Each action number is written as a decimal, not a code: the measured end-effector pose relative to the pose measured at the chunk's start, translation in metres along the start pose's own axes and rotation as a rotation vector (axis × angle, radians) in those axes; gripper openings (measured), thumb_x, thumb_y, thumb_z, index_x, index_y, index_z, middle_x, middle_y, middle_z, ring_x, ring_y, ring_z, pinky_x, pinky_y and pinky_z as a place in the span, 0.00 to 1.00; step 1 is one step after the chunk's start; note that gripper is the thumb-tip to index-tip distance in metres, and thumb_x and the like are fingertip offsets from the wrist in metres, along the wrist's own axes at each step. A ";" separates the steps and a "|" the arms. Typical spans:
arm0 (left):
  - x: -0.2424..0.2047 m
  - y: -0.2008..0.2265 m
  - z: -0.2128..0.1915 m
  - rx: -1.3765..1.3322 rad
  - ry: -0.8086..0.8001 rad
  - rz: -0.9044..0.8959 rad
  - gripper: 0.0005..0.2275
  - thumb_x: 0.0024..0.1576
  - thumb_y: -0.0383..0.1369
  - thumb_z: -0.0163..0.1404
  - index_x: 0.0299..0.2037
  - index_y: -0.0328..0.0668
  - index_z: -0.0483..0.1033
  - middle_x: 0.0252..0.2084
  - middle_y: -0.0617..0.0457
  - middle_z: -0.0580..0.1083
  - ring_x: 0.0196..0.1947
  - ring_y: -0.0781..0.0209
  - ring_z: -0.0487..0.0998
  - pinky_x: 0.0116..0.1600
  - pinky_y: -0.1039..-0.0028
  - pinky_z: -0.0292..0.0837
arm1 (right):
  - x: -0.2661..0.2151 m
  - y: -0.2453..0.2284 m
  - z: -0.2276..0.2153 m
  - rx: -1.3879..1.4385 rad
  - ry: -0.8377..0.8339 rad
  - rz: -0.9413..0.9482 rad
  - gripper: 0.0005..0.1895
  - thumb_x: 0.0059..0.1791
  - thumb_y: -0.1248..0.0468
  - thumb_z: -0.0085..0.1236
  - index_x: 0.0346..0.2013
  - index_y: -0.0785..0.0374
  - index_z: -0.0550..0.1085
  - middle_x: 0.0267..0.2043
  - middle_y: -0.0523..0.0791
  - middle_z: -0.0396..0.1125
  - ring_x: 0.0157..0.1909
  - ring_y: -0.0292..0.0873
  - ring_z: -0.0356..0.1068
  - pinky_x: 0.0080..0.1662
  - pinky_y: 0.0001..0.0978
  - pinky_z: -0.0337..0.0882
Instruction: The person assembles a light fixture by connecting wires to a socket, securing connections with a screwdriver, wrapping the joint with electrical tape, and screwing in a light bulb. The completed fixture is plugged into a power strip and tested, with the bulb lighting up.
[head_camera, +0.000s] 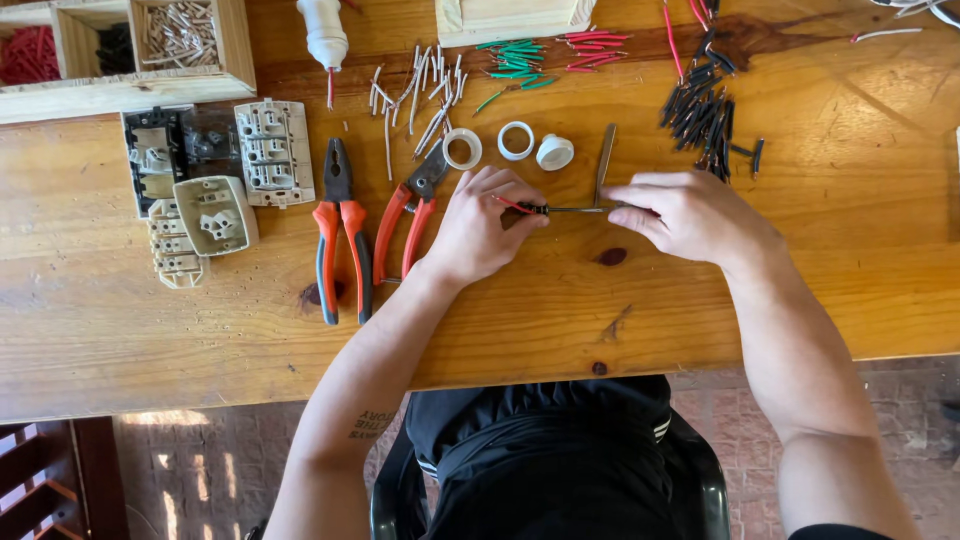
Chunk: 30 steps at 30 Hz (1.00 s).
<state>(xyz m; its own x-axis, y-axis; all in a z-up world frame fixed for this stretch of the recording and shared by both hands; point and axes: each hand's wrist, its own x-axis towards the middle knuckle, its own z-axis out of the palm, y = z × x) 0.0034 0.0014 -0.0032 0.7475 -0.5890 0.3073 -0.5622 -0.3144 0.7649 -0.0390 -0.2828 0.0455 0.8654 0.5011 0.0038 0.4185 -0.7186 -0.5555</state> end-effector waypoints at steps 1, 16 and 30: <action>-0.001 0.001 0.000 -0.001 -0.002 0.001 0.07 0.54 0.34 0.62 0.40 0.46 0.79 0.37 0.52 0.75 0.42 0.51 0.76 0.48 0.65 0.65 | -0.001 0.002 0.001 0.000 0.001 0.002 0.16 0.54 0.56 0.56 0.43 0.66 0.81 0.30 0.49 0.73 0.22 0.44 0.68 0.24 0.34 0.70; 0.000 0.002 0.001 -0.006 0.008 0.004 0.07 0.54 0.33 0.62 0.40 0.45 0.79 0.37 0.51 0.76 0.42 0.50 0.77 0.48 0.65 0.66 | -0.002 0.011 0.007 0.040 0.011 -0.049 0.13 0.48 0.61 0.66 0.45 0.62 0.78 0.36 0.48 0.72 0.30 0.47 0.72 0.29 0.38 0.75; 0.003 0.005 -0.005 -0.027 -0.048 0.016 0.08 0.54 0.32 0.62 0.41 0.44 0.79 0.38 0.51 0.76 0.43 0.48 0.78 0.49 0.63 0.67 | -0.009 0.007 -0.007 0.003 -0.011 0.070 0.10 0.53 0.54 0.59 0.41 0.56 0.81 0.31 0.42 0.74 0.31 0.44 0.72 0.32 0.36 0.73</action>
<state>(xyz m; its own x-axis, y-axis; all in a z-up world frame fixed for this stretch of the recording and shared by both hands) 0.0049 0.0014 0.0039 0.7204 -0.6290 0.2922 -0.5633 -0.2847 0.7757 -0.0417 -0.2955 0.0470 0.8895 0.4547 -0.0447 0.3559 -0.7510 -0.5562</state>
